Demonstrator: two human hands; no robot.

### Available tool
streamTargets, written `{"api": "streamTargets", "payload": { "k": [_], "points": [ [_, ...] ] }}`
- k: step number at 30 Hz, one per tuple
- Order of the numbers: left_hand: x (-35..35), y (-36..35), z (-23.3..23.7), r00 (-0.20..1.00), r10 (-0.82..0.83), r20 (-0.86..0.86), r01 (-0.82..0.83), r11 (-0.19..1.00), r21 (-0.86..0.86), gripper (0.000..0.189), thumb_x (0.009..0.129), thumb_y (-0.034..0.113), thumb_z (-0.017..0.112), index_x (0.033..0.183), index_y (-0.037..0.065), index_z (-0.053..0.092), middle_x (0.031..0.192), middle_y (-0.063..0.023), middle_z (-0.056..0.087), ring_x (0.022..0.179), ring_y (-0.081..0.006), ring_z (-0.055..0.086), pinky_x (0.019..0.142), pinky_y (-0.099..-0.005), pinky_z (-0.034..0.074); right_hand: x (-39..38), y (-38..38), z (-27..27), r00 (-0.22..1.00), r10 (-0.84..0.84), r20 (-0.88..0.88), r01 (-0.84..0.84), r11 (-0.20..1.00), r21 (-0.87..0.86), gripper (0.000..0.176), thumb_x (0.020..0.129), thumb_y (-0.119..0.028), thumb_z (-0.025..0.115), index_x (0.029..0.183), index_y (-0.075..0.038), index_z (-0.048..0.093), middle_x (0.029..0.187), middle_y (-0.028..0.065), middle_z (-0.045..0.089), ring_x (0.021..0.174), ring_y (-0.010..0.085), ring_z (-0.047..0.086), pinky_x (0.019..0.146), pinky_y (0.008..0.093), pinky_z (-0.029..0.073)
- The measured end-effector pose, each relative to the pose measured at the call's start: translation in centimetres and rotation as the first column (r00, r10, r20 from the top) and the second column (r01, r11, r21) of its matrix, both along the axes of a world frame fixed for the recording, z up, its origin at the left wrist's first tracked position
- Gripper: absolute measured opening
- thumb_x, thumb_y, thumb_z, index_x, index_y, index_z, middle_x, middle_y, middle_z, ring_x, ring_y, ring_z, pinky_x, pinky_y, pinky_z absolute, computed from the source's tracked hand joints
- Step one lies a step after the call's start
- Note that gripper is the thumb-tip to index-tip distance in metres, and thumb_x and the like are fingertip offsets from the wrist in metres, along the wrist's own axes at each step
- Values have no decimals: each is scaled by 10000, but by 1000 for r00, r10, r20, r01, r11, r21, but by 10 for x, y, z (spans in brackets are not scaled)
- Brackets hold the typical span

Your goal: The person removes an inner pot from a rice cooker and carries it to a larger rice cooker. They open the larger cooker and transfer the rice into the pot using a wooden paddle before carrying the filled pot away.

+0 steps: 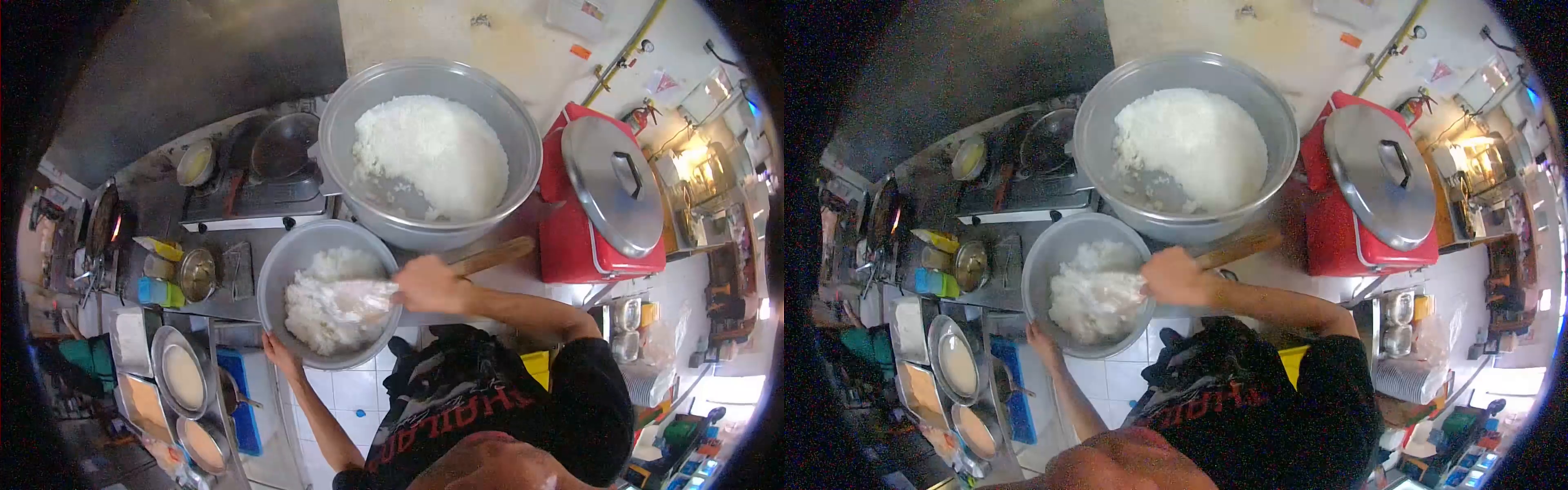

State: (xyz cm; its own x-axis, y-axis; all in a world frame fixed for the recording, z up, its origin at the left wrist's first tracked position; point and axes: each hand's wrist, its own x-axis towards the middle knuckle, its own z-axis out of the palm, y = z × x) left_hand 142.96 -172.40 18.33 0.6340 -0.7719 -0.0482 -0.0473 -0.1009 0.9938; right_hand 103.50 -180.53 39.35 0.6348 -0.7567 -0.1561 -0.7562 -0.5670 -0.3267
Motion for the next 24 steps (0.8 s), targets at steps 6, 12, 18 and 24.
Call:
{"api": "streamTargets", "payload": {
  "k": [6, 12, 18, 24],
  "points": [
    [13, 7, -17, 984, 46, 174, -56, 997, 49, 349, 991, 259, 441, 1126, -48, 539, 1088, -97, 548, 995, -186, 484, 904, -321, 380, -128, -62, 168, 980, -159, 118, 177, 971, -162, 376, 823, -424, 643, 781, -51, 656, 686, 190, 612, 661, 378, 609, 620, 443, 473],
    [24, -8, -2, 995, -93, 43, 87, 990, 110, 370, 999, 275, 418, 1148, -43, 532, 1107, -127, 547, 1023, -205, 486, 917, -332, 376, -204, -175, 199, 794, -548, -263, 367, 777, -512, 513, 759, -544, 664, 718, -32, 658, 626, 175, 600, 642, 345, 621, 602, 431, 475],
    [23, -1, -5, 992, -96, 86, 72, 967, 245, 620, 999, 404, 394, 1393, -71, 330, 1371, -211, 422, 1282, -308, 392, 1082, -366, 284, -200, -321, 171, 657, -492, -571, 163, 832, -530, 688, 626, -691, 688, 801, -25, 691, 766, 162, 679, 760, 343, 673, 679, 433, 536],
    [0, -6, 29, 987, -46, 151, -23, 904, 427, 617, 1008, 384, 370, 1440, -42, 257, 1482, -185, 274, 1330, -299, 336, 1103, -377, 264, -178, -422, 138, 753, -270, -600, -100, 855, -510, 706, 570, -694, 700, 605, 9, 649, 597, 197, 616, 603, 377, 635, 582, 461, 513]
  ]
}}
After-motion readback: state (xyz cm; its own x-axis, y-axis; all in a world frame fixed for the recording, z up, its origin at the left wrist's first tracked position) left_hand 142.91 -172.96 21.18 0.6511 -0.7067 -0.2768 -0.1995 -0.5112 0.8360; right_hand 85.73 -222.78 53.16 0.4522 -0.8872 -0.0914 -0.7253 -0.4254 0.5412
